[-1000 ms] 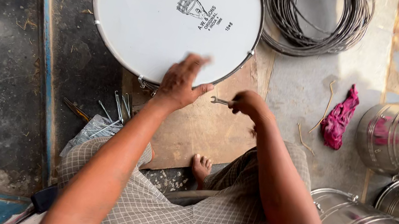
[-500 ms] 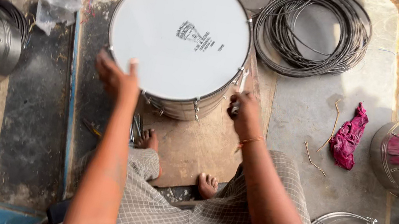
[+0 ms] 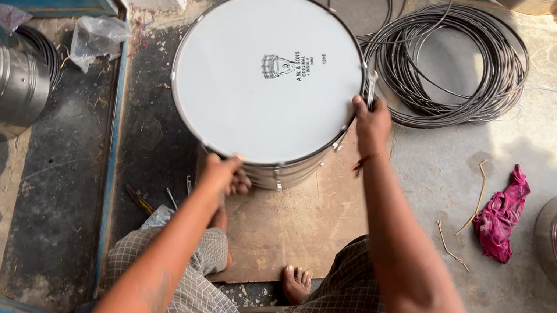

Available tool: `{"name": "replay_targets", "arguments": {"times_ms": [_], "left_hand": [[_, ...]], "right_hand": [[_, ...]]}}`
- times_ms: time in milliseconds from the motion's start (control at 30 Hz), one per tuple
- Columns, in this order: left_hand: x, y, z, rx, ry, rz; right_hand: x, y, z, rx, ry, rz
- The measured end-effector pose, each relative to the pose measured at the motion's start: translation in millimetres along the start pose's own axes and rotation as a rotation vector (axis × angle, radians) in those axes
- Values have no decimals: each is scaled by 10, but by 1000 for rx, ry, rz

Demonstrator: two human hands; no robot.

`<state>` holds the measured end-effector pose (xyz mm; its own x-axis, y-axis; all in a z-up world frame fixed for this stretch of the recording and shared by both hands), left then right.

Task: The person is assembling a drum by tightening the tension rods around the drumhead using a wrench. They systematically move around the drum, tightening each rod to secure the drumhead.

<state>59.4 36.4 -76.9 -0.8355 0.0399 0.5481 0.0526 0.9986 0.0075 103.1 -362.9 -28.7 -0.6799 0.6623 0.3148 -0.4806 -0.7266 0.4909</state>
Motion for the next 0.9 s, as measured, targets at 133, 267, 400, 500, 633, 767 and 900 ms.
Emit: {"name": "replay_targets", "arguments": {"times_ms": [133,267,400,500,633,767,900], "left_hand": [[515,-515,-239,-472,9,274],[761,-823,-1089,-865,-554,82],[734,-1674,-1414,-850,-1009,179],[657,-1973,-1376,-977,-1142,229],[612,-2002,-1240,-1033,-1250,230],[592,-2043,-1237,-1087,-1242,212],[556,-2073,-1187,-1143,-1184,220]], "right_hand": [[-310,425,201,-200,243,95],[123,594,-383,-135,190,397],[866,265,-1186,70,-116,805],[1232,-123,-1397,161,-131,989],[1361,-558,-1570,10,-207,1094],[1422,-829,-1426,-225,-273,1151],[1487,-925,-1376,-317,-361,1134]]}}
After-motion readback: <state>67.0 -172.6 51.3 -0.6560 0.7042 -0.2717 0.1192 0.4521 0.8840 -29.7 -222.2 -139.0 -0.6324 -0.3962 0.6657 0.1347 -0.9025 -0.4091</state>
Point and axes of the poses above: each hand's wrist, its own x-axis away from the middle knuckle, its own y-axis out of the back of the hand, z = x × y, the point moved 10 cm from there along -x, towards the middle knuckle, and after that the axes turned 5 degrees about -y, right-handed, at the moved point
